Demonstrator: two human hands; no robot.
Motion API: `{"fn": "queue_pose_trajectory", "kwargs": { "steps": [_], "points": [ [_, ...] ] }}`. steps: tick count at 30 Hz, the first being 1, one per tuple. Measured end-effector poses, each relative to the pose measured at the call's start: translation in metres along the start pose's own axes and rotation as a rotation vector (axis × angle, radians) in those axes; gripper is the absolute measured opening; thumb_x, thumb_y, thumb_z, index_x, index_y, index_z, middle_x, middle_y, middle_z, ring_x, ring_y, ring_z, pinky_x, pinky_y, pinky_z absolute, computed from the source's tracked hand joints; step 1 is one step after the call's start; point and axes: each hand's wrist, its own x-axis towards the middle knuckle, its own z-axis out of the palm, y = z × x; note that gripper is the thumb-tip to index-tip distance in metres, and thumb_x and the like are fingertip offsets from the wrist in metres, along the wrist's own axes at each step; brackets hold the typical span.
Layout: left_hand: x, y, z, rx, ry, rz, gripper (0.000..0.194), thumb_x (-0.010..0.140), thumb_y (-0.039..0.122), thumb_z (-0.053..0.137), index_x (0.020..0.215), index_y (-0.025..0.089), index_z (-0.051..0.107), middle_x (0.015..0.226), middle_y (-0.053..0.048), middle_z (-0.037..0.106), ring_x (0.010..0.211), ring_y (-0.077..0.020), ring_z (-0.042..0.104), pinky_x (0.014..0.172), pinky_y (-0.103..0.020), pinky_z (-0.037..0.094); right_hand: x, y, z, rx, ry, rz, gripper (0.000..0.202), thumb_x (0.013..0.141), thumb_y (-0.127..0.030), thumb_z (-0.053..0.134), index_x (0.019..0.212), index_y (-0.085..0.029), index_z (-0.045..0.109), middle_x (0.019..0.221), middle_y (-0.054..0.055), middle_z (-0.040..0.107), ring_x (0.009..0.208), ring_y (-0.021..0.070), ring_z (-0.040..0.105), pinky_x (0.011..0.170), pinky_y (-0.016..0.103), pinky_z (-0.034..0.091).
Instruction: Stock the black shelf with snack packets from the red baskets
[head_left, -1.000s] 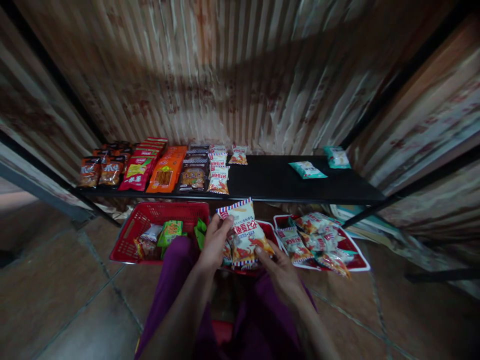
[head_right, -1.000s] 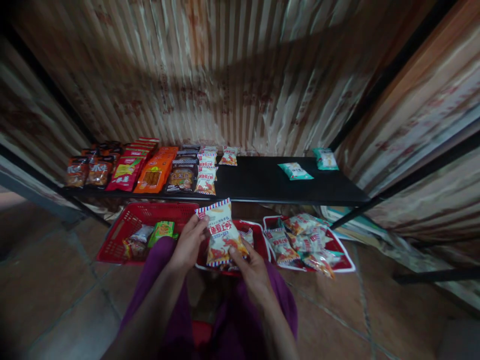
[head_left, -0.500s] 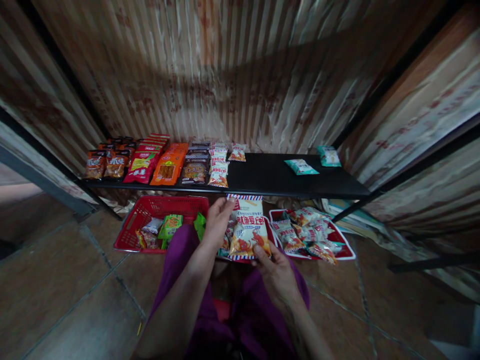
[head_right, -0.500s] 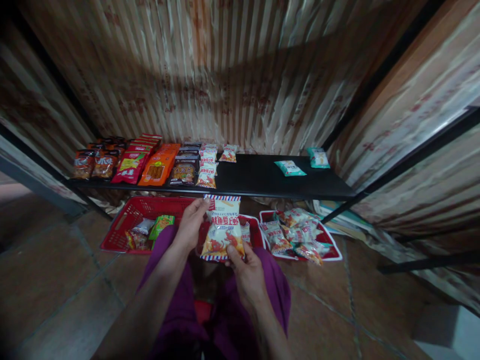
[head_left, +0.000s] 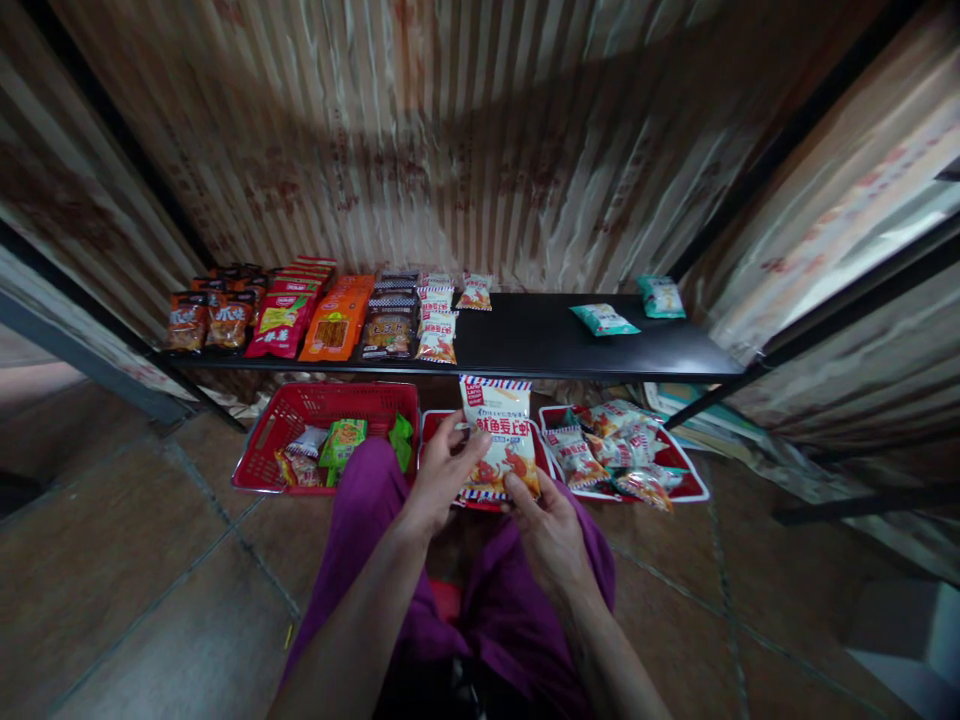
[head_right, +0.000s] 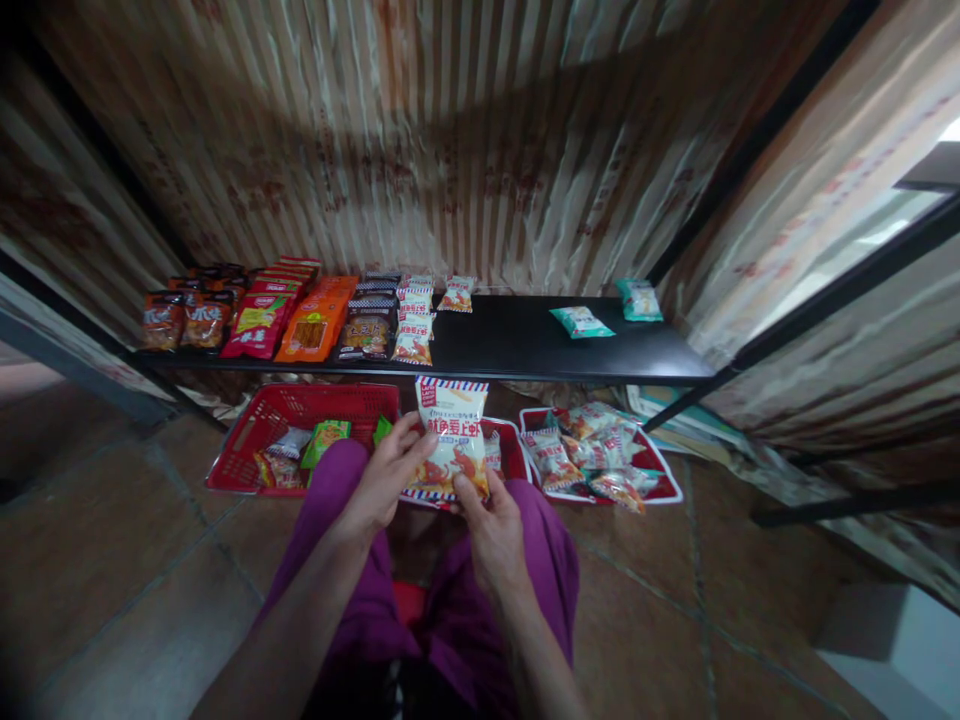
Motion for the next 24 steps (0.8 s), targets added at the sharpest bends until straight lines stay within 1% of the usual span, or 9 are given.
{"fn": "queue_pose_trajectory", "kwargs": {
  "steps": [3, 7, 11, 15, 17, 19, 22, 24],
  "points": [
    [0.001, -0.002, -0.001, 0.003, -0.003, -0.002, 0.058, 0.062, 0.039, 0.078, 0.111, 0.018, 0.056, 0.1, -0.01, 0.069, 0.085, -0.0215, 0.068, 0.078, -0.032, 0.053, 0.0, 0.002, -0.003, -0.073, -0.025, -0.032, 0.035, 0.062, -0.041, 0.078, 0.091, -0.023, 0.069, 0.085, 0.0, 0.071, 0.07, 0.0173, 0.062, 0.059, 0.026, 0.05],
    [0.004, -0.008, -0.003, -0.022, 0.04, 0.01, 0.053, 0.063, 0.039, 0.077, 0.106, 0.016, 0.058, 0.096, -0.009, 0.071, 0.082, -0.0209, 0.068, 0.077, -0.033, 0.053, -0.001, 0.004, -0.005, -0.111, -0.043, -0.038, 0.035, 0.065, -0.042, 0.075, 0.093, -0.023, 0.068, 0.088, 0.002, 0.071, 0.075, 0.0204, 0.063, 0.061, 0.028, 0.051],
    [0.005, -0.008, -0.003, -0.023, 0.094, 0.012, 0.05, 0.06, 0.038, 0.078, 0.101, 0.016, 0.06, 0.091, -0.007, 0.072, 0.082, -0.0222, 0.068, 0.078, -0.034, 0.054, -0.005, 0.002, -0.001, -0.09, -0.055, -0.03, 0.035, 0.066, -0.043, 0.074, 0.095, -0.023, 0.067, 0.088, 0.002, 0.071, 0.074, 0.0204, 0.063, 0.062, 0.029, 0.051],
    [0.005, -0.006, -0.002, -0.04, 0.122, 0.031, 0.048, 0.058, 0.037, 0.078, 0.096, 0.015, 0.06, 0.086, -0.007, 0.072, 0.082, -0.0231, 0.068, 0.077, -0.035, 0.053, -0.008, -0.002, 0.003, 0.006, -0.024, -0.016, 0.04, 0.062, -0.04, 0.078, 0.096, -0.022, 0.067, 0.089, 0.002, 0.07, 0.073, 0.0175, 0.064, 0.063, 0.027, 0.052],
    [0.007, -0.006, -0.001, -0.054, 0.163, 0.028, 0.047, 0.056, 0.037, 0.079, 0.093, 0.015, 0.06, 0.085, -0.007, 0.072, 0.08, -0.0223, 0.068, 0.077, -0.035, 0.053, -0.01, -0.002, 0.004, 0.097, 0.011, 0.023, 0.039, 0.058, -0.036, 0.081, 0.091, -0.022, 0.066, 0.084, 0.0, 0.069, 0.07, 0.0147, 0.063, 0.064, 0.026, 0.054],
    [0.008, -0.007, -0.001, -0.078, 0.207, 0.025, 0.045, 0.055, 0.038, 0.079, 0.089, 0.015, 0.059, 0.084, -0.006, 0.071, 0.078, -0.0211, 0.068, 0.077, -0.035, 0.052, -0.012, 0.0, 0.006, 0.191, 0.027, 0.104, 0.036, 0.053, -0.033, 0.085, 0.081, -0.023, 0.064, 0.077, -0.003, 0.068, 0.067, 0.013, 0.064, 0.067, 0.027, 0.055],
    [0.01, -0.01, -0.001, -0.119, 0.251, 0.039, 0.042, 0.055, 0.037, 0.079, 0.085, 0.016, 0.058, 0.081, -0.004, 0.07, 0.073, -0.0189, 0.067, 0.074, -0.032, 0.052, -0.017, 0.005, 0.012, 0.283, -0.023, 0.235, 0.034, 0.05, -0.031, 0.087, 0.072, -0.021, 0.063, 0.074, -0.004, 0.068, 0.07, 0.0126, 0.065, 0.072, 0.027, 0.056],
    [0.011, -0.012, -0.001, -0.136, 0.268, 0.026, 0.041, 0.055, 0.037, 0.079, 0.084, 0.017, 0.058, 0.077, -0.002, 0.069, 0.069, -0.0177, 0.067, 0.071, -0.031, 0.052, -0.02, 0.006, 0.018, 0.305, -0.036, 0.263, 0.034, 0.049, -0.031, 0.088, 0.071, -0.02, 0.065, 0.076, -0.003, 0.069, 0.07, 0.0114, 0.065, 0.071, 0.024, 0.055]
  ]
}}
